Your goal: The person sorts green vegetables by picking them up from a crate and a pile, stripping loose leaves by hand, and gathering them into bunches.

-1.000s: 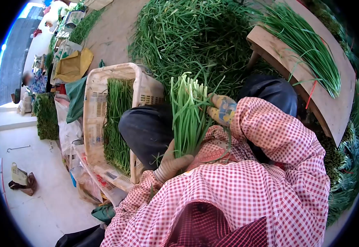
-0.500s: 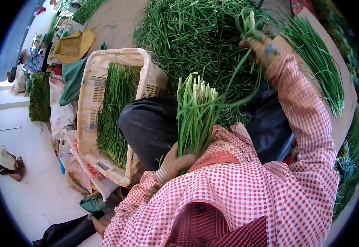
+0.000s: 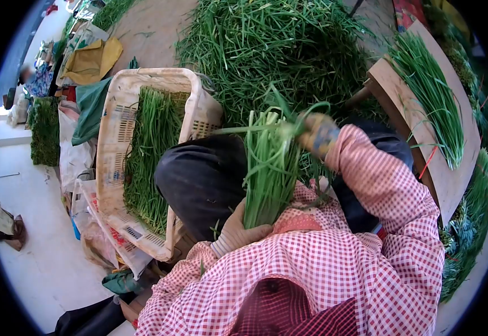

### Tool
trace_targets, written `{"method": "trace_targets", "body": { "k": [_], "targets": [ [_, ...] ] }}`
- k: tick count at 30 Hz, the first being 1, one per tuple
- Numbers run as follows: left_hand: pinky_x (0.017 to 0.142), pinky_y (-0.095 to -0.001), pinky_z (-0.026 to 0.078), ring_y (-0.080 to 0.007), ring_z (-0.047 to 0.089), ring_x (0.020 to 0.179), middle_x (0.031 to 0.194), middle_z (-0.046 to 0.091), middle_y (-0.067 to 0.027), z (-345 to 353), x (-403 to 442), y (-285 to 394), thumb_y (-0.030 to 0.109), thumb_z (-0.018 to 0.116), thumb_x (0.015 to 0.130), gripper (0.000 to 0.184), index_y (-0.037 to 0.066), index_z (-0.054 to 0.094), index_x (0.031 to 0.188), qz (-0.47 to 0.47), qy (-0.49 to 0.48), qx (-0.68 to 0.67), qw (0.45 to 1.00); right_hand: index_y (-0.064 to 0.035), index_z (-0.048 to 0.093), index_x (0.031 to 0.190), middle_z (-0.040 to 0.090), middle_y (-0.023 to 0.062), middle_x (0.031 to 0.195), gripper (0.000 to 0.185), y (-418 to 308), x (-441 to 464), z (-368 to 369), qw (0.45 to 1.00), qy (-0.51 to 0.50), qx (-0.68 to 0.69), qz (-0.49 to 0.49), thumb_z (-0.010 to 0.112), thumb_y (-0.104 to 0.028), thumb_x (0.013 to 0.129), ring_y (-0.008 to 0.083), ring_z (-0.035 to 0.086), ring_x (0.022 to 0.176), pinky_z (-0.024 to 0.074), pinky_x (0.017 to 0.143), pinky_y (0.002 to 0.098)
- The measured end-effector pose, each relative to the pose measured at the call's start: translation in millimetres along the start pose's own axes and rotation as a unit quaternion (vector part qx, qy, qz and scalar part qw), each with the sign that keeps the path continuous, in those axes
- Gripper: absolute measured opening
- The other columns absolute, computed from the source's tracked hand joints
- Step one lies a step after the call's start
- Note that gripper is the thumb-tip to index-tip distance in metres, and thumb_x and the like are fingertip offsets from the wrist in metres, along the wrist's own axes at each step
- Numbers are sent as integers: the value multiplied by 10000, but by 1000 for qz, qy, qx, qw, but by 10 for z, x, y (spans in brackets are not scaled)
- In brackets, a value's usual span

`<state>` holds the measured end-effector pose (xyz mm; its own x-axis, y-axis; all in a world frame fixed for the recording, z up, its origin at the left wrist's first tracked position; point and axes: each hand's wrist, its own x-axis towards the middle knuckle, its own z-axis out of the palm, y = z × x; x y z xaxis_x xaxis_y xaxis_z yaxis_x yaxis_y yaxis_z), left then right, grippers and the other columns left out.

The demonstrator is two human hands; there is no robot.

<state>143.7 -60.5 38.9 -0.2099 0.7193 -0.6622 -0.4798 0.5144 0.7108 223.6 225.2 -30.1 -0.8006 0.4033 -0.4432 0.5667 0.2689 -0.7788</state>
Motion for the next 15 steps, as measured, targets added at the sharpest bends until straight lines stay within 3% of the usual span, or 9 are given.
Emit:
{"method": "trace_targets", "body": {
  "k": [3,4,6,8,9,10,12,13,15],
  "targets": [
    [1026,-331,364,-186,486,1186,1289,514,-101,-17,16,-52,191,808,711,889,26,287,1412,14,-16,25,999,-53,573,1180,628,79,999,307,299,312,-662,975,161,156,3,586,-101,877,169,604,847,522,732,278],
    [1026,-331,364,-186,486,1186,1289,514,-101,-14,7,-35,191,808,711,889,26,287,1412,16,-16,21,1000,-70,573,1193,627,58,993,314,327,376,-830,964,175,201,-6,593,-104,882,162,601,832,521,708,274],
    [1029,-320,360,-189,477,1201,1308,501,-118,-25,25,-8,218,820,692,938,24,267,1423,-11,-8,86,996,-43,579,1192,591,92,1110,384,185,389,-871,959,118,259,9,657,-218,859,138,566,822,480,760,288],
    [1030,-315,360,-195,473,1210,1316,495,-132,-51,67,-33,220,821,688,954,25,254,1430,-14,-17,106,994,-67,572,1226,579,116,1137,490,-566,114,-821,984,-9,150,97,666,-359,844,176,574,830,475,808,359],
    [1030,-310,359,-202,469,1218,1324,489,-146,-66,85,-53,221,823,685,971,25,240,1437,-19,-24,131,991,-110,576,1239,576,102,1141,537,-630,138,-710,988,-75,122,49,671,-430,819,199,576,821,462,821,417],
    [1030,-310,359,-202,469,1218,1324,489,-146,-72,92,-79,221,823,685,971,25,240,1437,-21,-24,128,991,-136,564,1251,580,125,1197,527,-586,291,-708,985,-165,-15,44,675,-409,815,267,537,1099,410,946,423],
    [1045,-320,347,-237,449,1250,1367,445,-175,-84,92,-128,243,820,685,991,32,222,1446,-25,-15,131,991,-104,584,1206,640,105,1047,465,-474,497,-523,980,-197,-9,-27,665,-365,830,224,584,996,443,875,353],
    [1045,-320,347,-237,449,1250,1367,445,-175,-92,94,-136,243,820,685,991,32,222,1446,-27,-12,124,992,-77,592,1174,653,84,921,386,-454,550,-510,982,-173,-63,-37,646,-276,849,179,595,870,469,790,310],
    [1065,-333,326,-268,408,1290,1408,392,-189,-121,118,-132,273,810,691,996,42,210,1452,-9,-23,202,979,-78,611,1105,642,64,883,300,-472,620,-507,979,-153,-129,-45,644,-235,850,185,596,825,471,755,338]
  ]
}}
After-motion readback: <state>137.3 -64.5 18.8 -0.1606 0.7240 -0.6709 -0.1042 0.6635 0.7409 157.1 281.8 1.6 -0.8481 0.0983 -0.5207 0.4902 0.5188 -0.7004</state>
